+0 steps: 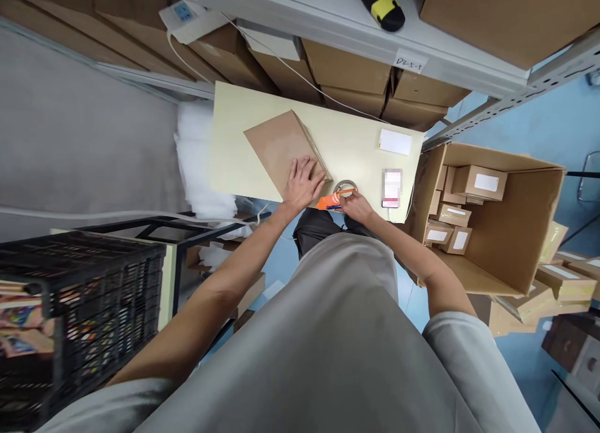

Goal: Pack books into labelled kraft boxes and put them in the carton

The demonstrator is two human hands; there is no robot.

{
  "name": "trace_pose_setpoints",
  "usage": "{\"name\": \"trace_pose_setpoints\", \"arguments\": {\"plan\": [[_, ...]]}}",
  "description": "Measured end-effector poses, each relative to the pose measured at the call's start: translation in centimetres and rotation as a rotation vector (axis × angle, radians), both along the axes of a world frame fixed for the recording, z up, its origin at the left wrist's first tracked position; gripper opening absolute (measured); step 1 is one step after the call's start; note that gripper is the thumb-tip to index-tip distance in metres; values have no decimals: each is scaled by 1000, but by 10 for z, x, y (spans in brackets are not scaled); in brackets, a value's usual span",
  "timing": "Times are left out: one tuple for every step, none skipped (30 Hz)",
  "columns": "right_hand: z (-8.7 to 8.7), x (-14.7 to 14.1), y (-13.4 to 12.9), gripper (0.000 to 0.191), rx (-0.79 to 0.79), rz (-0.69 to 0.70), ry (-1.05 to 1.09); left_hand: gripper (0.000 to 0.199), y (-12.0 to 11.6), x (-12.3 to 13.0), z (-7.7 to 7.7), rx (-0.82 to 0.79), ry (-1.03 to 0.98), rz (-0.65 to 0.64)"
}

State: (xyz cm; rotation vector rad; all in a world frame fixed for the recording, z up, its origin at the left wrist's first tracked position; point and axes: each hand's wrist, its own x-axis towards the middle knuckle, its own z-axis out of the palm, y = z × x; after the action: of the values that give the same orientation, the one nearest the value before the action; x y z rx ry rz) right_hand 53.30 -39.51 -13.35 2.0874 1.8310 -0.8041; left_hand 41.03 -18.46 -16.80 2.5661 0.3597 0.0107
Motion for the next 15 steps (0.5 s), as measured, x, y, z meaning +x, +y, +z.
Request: {"name": "trace_pose_setpoints", "arguments": {"plan": [[2, 4, -11, 62, -21, -21, -10, 48, 1, -1, 0, -3, 12, -7], [4, 11, -23, 62, -49, -50, -29, 48, 1, -1, 0, -6, 24, -12], [7, 19, -36, 61, -85, -84, -55, 48, 1, 0, 1, -7, 34, -18], [9, 29, -48, 60, -108, -112, -82, 48, 1, 0, 1, -7, 41, -20], [10, 39, -58, 59, -110, -119, -100, 48, 1, 1, 2, -7, 43, -18], [10, 49, -65, 58, -102, -120, -116, 48, 0, 1, 3, -9, 42, -13], [10, 57, -67, 58, -88, -125, -129, 48, 0, 2, 4, -12, 40, -7], [9, 64, -66, 57, -73, -139, -142, 48, 1, 2, 5, -18, 36, -3], [7, 69, -61, 57, -58, -159, -156, 48, 1, 1, 6, -25, 33, -4], [5, 73, -53, 56, -43, -183, -168, 48, 1, 1, 6, -33, 30, -8], [3, 75, -43, 57, -27, -202, -177, 47, 0, 1, 7, -38, 28, -13], [1, 77, -33, 57, -10, -212, -182, 45, -2, 1, 7, -41, 27, -14], [0, 77, -23, 57, 8, -211, -182, 43, -4, 1, 6, -43, 25, -5], [0, 78, -14, 57, 24, -201, -177, 42, -8, 2, 5, -46, 25, 14], [0, 77, -6, 56, 37, -188, -170, 40, -12, 3, 4, -48, 23, 44]]}}
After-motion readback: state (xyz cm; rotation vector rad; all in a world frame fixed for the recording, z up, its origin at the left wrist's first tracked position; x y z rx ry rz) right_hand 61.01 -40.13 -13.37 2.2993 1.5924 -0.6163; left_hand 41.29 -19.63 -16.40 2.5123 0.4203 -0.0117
